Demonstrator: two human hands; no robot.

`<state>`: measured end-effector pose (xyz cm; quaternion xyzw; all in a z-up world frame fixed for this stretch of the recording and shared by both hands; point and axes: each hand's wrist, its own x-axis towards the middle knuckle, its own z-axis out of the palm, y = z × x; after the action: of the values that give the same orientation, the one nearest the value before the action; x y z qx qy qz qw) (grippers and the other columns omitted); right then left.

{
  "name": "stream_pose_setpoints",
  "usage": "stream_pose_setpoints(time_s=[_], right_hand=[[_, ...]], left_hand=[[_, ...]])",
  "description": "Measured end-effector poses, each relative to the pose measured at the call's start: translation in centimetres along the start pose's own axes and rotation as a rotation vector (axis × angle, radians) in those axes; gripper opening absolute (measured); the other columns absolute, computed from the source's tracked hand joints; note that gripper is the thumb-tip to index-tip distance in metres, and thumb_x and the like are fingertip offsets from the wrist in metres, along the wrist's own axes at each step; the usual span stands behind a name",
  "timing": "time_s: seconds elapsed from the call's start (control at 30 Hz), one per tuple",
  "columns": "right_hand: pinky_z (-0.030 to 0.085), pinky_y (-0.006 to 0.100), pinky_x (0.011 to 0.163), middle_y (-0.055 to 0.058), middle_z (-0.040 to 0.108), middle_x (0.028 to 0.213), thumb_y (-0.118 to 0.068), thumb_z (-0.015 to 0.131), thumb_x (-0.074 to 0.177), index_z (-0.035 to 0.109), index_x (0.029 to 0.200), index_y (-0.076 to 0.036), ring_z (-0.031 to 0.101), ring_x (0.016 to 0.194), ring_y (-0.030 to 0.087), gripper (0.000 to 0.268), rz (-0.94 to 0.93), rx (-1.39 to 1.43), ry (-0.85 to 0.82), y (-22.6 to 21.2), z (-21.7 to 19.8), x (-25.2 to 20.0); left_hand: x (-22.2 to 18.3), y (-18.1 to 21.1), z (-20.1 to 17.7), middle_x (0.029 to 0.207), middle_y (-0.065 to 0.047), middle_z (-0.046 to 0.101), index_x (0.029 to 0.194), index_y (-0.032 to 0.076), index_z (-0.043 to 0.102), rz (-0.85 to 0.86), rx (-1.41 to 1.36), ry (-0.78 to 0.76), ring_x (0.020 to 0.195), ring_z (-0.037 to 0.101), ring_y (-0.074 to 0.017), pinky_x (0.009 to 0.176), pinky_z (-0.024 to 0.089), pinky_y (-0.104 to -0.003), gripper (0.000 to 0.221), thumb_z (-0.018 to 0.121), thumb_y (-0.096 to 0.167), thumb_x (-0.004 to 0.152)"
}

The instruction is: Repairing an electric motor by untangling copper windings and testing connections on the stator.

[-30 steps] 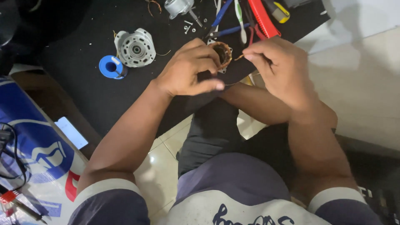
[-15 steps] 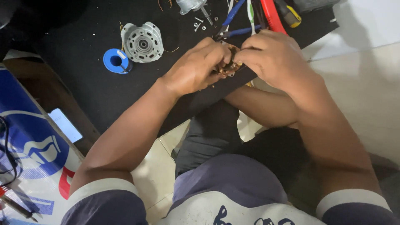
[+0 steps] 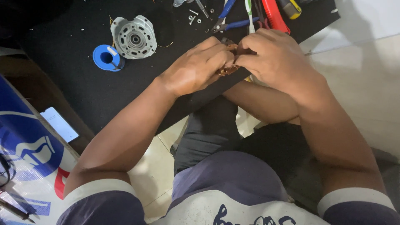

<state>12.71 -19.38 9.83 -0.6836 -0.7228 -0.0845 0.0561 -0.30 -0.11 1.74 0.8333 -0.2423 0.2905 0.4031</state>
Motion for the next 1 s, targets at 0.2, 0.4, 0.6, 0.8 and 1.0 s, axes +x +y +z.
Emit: stream_pose_setpoints(time_s=[0.2,0.4,0.6,0.8,1.0], right_hand=[[0.048,0.034,0.073,0.005,0.058,0.098,-0.006,0.074,0.089,0.080,0.100,-0.013,0.057,0.084,0.022,0.015,0.007,0.013,0.000,-0.3,0.4,0.2],[0.049,0.039,0.074,0.010,0.057,0.094,-0.005,0.070,0.094,0.076,0.106,-0.006,0.056,0.081,0.029,0.014,0.070,0.133,-0.131,-0.5,0.4,0.5],[0.050,0.038,0.080,0.009,0.068,0.102,-0.001,0.066,0.093,0.067,0.113,-0.003,0.060,0.086,0.029,0.020,0.020,0.149,-0.091,-0.4,0.8,1.0],[0.051,0.043,0.081,0.013,0.070,0.093,0.006,0.065,0.087,0.058,0.117,0.000,0.065,0.089,0.035,0.031,0.114,0.273,-0.075,-0.7,0.5,0.2],[0.050,0.041,0.095,0.008,0.068,0.122,-0.003,0.074,0.085,0.069,0.111,-0.007,0.060,0.106,0.030,0.026,0.041,0.253,-0.104,-1.0,0.8,-0.4]], left_hand=[[-0.2,-0.3,0.3,0.112,-0.011,0.063,0.109,0.003,0.056,-0.030,0.037,-0.002,0.104,0.060,-0.0309,0.090,0.052,-0.041,0.037,0.080,-0.005,0.082],[-0.4,-0.2,-0.3,0.122,-0.010,0.059,0.114,0.005,0.054,-0.111,-0.034,-0.007,0.109,0.060,-0.0287,0.090,0.054,-0.041,0.051,0.086,-0.009,0.076],[-0.5,-0.3,-0.2,0.106,-0.008,0.056,0.115,0.007,0.051,-0.222,-0.112,0.002,0.092,0.058,-0.0232,0.079,0.051,-0.035,0.052,0.085,-0.007,0.078],[-0.7,-0.7,-0.2,0.113,-0.009,0.058,0.116,0.006,0.049,-0.240,-0.104,-0.012,0.104,0.056,-0.0292,0.086,0.052,-0.037,0.054,0.081,-0.001,0.073],[-0.5,-0.4,-0.6,0.113,-0.009,0.058,0.113,0.006,0.052,-0.213,-0.136,0.008,0.101,0.056,-0.0293,0.084,0.052,-0.036,0.052,0.079,-0.005,0.070]])
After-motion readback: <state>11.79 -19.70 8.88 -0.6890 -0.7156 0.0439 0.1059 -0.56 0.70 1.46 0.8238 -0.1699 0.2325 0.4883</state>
